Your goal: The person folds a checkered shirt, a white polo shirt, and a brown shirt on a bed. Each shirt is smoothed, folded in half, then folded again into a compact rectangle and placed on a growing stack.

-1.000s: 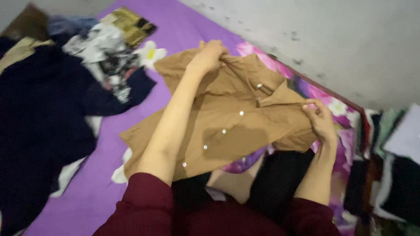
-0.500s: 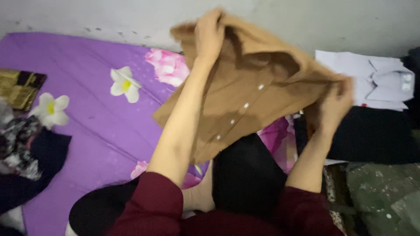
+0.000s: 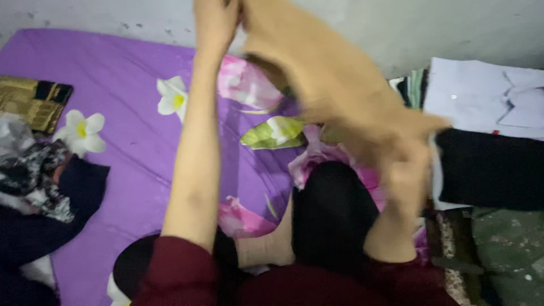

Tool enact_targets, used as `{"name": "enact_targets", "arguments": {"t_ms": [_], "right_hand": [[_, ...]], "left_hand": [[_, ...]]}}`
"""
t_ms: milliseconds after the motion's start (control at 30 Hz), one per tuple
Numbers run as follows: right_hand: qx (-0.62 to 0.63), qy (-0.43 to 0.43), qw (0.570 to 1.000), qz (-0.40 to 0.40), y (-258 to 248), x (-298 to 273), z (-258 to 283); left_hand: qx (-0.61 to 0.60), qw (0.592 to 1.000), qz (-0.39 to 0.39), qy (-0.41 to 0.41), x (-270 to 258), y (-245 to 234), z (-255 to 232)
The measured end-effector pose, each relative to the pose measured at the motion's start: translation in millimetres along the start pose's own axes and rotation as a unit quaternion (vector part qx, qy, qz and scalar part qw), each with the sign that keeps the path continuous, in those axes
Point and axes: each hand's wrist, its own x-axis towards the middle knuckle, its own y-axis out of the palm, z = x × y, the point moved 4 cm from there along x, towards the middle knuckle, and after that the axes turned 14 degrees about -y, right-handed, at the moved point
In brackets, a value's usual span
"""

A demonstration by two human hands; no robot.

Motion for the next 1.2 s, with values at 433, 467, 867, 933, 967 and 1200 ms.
{"name": "enact_targets", "arguments": {"t_ms": [433, 467, 867, 933, 967, 1200], "right_hand": [[0.363, -0.162, 0.83, 0.391, 372, -148, 175], [0.356, -0.166, 0.825, 0.407, 386, -161, 165], [-0.185, -0.008, 0.766, 0.616, 228, -172, -149], [-0.228, -0.029, 0.792, 0.566, 214, -181, -157], [-0.226, -0.052, 0.815, 0.53, 212, -184, -157], [-0.207, -0.107, 0.887, 0.399, 179, -175, -177]], "left_hand": [[0.266, 0.942, -0.07, -0.191, -146, -227, 318], [0.283, 0.929, -0.095, -0.218, -157, -236, 326], [0.171, 0.85, 0.455, -0.2, -431, -79, 148], [0.283, 0.839, 0.434, -0.165, -457, -80, 143], [0.313, 0.836, 0.422, -0.158, -466, -84, 145], [0.464, 0.797, 0.331, -0.203, -507, -94, 174]]}}
